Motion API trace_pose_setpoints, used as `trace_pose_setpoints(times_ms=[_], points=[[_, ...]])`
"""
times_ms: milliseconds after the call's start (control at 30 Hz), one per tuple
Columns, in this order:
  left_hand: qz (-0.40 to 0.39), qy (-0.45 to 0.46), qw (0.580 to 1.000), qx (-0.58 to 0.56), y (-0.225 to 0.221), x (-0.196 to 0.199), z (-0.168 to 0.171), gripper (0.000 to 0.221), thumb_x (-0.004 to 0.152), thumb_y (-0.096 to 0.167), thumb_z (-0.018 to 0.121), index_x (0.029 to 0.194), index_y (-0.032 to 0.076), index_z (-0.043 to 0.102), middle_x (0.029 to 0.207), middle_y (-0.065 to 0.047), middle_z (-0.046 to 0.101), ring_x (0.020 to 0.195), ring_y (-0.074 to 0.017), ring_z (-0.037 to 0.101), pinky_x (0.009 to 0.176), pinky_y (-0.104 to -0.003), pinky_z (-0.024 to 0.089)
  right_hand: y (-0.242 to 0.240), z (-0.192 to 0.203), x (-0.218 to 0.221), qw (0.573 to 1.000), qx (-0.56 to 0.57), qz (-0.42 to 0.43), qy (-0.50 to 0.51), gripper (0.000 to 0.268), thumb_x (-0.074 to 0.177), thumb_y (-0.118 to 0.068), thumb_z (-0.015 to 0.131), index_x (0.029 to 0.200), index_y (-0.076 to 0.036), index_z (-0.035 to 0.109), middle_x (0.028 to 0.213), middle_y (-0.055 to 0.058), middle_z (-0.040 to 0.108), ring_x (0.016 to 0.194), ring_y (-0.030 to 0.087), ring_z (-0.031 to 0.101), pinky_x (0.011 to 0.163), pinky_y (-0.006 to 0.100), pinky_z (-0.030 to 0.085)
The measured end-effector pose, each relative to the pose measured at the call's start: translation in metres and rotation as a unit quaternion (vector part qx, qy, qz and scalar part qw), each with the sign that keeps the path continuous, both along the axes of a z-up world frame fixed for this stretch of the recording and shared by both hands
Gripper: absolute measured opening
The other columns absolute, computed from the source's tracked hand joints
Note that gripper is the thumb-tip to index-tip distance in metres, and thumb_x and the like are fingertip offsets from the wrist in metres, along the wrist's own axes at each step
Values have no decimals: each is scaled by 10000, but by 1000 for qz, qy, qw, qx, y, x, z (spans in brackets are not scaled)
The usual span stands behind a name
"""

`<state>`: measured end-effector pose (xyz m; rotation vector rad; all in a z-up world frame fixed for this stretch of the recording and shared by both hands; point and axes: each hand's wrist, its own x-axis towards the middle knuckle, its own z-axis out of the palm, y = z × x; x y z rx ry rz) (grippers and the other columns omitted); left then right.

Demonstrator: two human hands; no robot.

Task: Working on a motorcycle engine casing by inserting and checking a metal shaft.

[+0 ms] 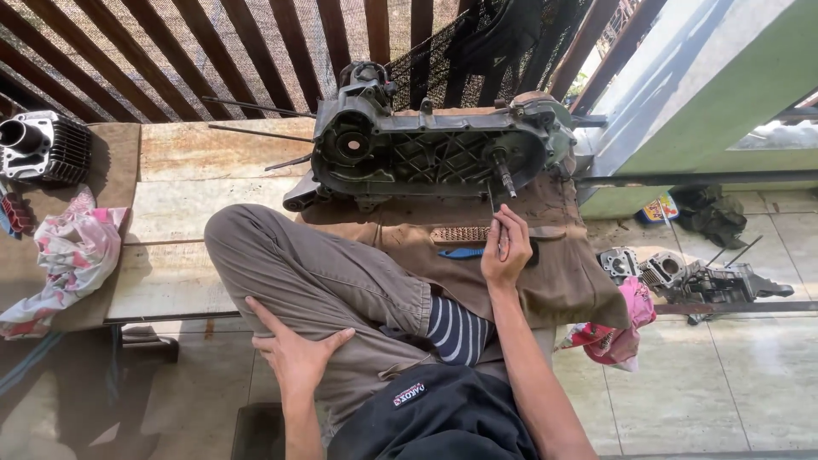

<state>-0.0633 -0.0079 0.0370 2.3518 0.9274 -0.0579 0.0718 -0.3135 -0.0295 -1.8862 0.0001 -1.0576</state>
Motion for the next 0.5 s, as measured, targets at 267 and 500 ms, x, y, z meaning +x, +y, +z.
trace_pose_setpoints(times_ms=[267,500], points=[[17,13,1000,-9,0,-1,4,1768,377,564,1002,1602,188,-216,1354,-451,253,1114,-577,477,992,-609,416,4,2,-1,1000,-16,-13,-5,104,948,35,620,1031,50,681,1191,174,674,1006,294,674,905,387,556],[6,18,1000,4,3,0,-4,1781,375,623,981,1593,203,-250,1326,-415,272,1059,-548,505,951,-591,447,0,1,-1,999,-17,-21,-21,106,934,31,633,1025,41,687,1169,186,694,1009,294,686,918,388,555]])
